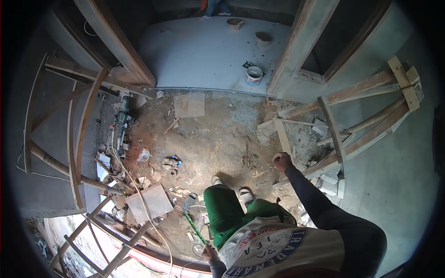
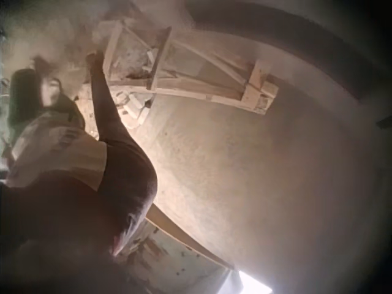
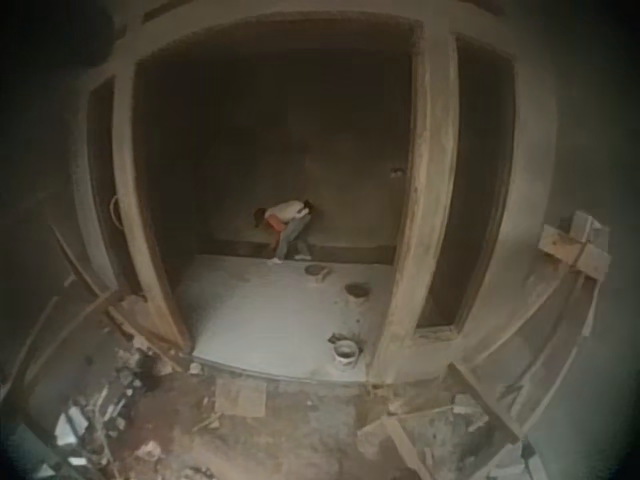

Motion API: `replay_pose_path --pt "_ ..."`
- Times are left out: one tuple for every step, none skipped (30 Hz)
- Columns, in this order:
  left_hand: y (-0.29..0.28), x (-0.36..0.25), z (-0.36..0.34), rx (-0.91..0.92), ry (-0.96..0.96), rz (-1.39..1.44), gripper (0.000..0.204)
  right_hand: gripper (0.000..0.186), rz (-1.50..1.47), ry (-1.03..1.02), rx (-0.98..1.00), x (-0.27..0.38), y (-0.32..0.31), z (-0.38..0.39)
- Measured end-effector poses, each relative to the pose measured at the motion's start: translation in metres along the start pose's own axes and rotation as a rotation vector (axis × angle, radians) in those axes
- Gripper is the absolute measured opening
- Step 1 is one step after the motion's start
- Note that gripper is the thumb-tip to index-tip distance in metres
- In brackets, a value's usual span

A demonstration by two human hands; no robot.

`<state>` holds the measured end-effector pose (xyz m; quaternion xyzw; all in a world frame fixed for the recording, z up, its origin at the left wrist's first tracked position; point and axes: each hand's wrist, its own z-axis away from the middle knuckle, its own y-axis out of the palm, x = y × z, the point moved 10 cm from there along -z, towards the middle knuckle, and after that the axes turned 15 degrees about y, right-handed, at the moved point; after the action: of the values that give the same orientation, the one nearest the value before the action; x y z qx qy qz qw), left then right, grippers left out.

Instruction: The person measures a tile outdoors using a measuring tape and a level, removes the protective film from the tile, and walks inside to measure sections of the floor with the measuring tape.

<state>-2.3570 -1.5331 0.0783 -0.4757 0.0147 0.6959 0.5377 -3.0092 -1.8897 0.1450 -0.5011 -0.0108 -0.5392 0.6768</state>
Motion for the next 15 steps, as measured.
replay_pose_path --pt "0.011 -0.023 -0.015 0.012 0.003 -0.038 0.043 0.015 0.038 -0.069 -0.038 0.032 0.009 -0.013" --pt "0.02 -0.047 -0.028 0.014 0.003 -0.076 0.043 0.015 0.074 -0.148 -0.072 0.067 0.023 -0.028" --pt "0.031 -0.07 -0.052 0.058 0.132 -0.039 0.045 0.015 0.101 -0.102 -0.075 0.08 0.037 -0.045" --pt "0.049 -0.079 -0.09 0.093 0.207 -0.02 0.046 0.015 0.149 -0.116 -0.128 0.082 0.047 -0.06" --pt "0.07 -0.09 -0.127 0.137 0.284 0.001 0.047 0.015 0.195 -0.118 -0.187 0.084 0.051 -0.075" --pt "0.066 -0.088 -0.166 0.101 0.207 -0.13 0.048 0.018 0.217 -0.055 -0.045 0.114 0.08 -0.073" --pt "0.053 -0.091 -0.201 0.065 0.126 -0.257 0.049 0.021 0.242 0.008 0.095 0.143 0.106 -0.068" --pt "0.087 -0.144 -0.251 0.096 0.158 -0.239 0.049 0.022 0.471 -0.036 0.086 0.147 0.117 -0.085" --pt "0.118 -0.206 -0.279 0.176 0.247 -0.022 0.044 0.022 0.72 -0.063 0.098 0.127 0.129 -0.09" --pt "0.119 -0.236 -0.31 0.178 0.091 0.089 0.036 0.02 0.557 0.193 0.115 0.124 0.128 -0.083" --pt "0.131 -0.273 -0.337 0.189 -0.072 0.19 0.03 0.019 0.486 0.293 0.145 0.11 0.128 -0.083" --pt "0.141 -0.348 -0.378 0.184 0.123 0.002 0.026 0.018 0.579 0.351 0.154 0.099 0.133 -0.087" --pt "0.155 -0.418 -0.399 0.189 0.182 -0.004 0.029 0.015 0.692 0.276 0.183 0.109 0.137 -0.088" --pt "0.155 -0.464 -0.437 0.17 0.27 0.052 0.033 0.014 0.507 0.393 0.237 0.134 0.132 -0.083" --pt "0.176 -0.524 -0.46 0.19 0.272 0.111 0.034 0.015 0.418 0.417 0.167 0.152 0.116 -0.083"
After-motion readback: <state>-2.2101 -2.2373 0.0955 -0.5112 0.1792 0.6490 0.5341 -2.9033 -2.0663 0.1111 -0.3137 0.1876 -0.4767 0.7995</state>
